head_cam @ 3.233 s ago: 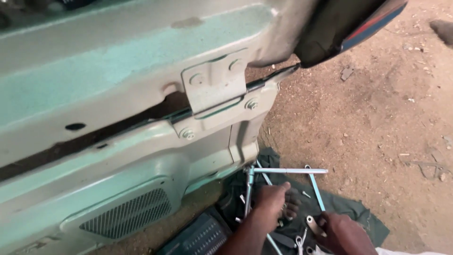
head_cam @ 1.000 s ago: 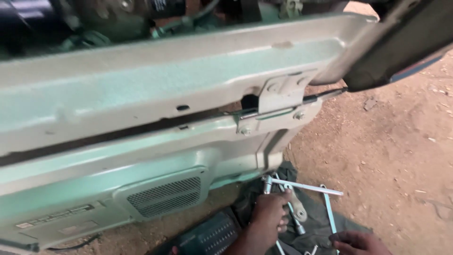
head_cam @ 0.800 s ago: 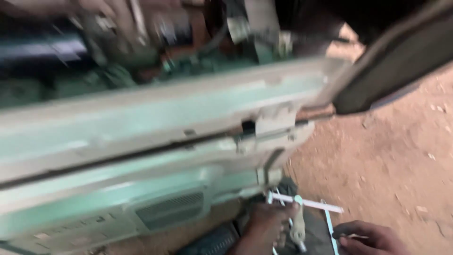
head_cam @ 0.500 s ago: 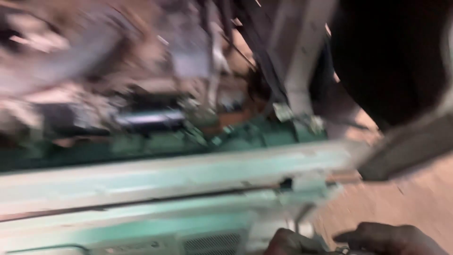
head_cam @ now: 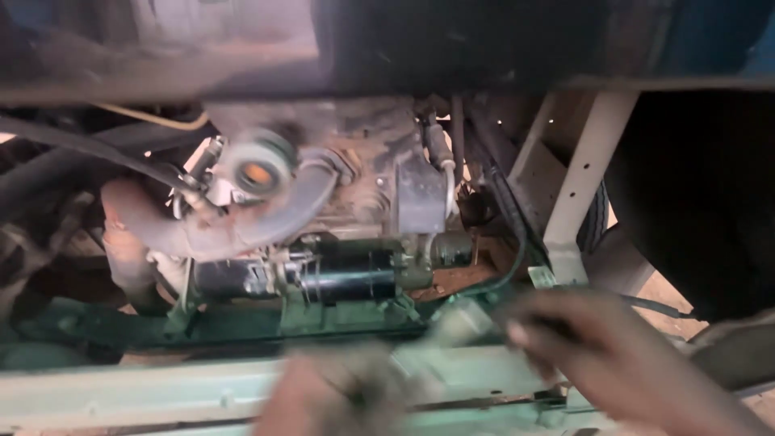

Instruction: Repairing or replacing components of an automotive engine, specifically working on a starter motor and associated wiring.

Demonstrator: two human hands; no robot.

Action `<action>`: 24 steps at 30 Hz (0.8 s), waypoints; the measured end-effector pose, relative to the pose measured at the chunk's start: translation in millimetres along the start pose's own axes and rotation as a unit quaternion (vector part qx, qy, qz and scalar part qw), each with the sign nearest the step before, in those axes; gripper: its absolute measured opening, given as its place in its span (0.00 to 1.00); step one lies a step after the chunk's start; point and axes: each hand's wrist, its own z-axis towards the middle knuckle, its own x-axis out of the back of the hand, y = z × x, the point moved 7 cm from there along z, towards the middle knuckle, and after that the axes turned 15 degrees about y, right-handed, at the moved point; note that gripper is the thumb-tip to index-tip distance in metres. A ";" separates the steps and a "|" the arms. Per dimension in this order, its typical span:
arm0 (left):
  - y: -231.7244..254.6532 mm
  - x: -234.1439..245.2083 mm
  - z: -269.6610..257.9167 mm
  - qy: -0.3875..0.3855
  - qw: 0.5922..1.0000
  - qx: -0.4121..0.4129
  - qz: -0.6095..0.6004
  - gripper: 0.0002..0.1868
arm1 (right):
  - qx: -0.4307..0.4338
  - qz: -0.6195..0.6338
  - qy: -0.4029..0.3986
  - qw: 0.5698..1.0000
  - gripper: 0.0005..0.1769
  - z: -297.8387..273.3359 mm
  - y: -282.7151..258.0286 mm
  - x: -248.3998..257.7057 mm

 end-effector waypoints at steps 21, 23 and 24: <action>-66.4 101.4 83.3 0.101 0.987 0.047 -0.120 0.12 | -0.052 -0.305 -0.102 0.946 0.29 138.3 -51.3 -109.9; -59.0 103.1 84.1 0.099 0.983 0.020 -0.151 0.12 | -0.046 -0.303 -0.095 0.947 0.29 145.9 -49.3 -102.8; -52.7 103.1 84.9 0.097 0.978 -0.005 -0.183 0.12 | -0.039 -0.302 -0.089 0.948 0.29 146.9 -47.0 -107.0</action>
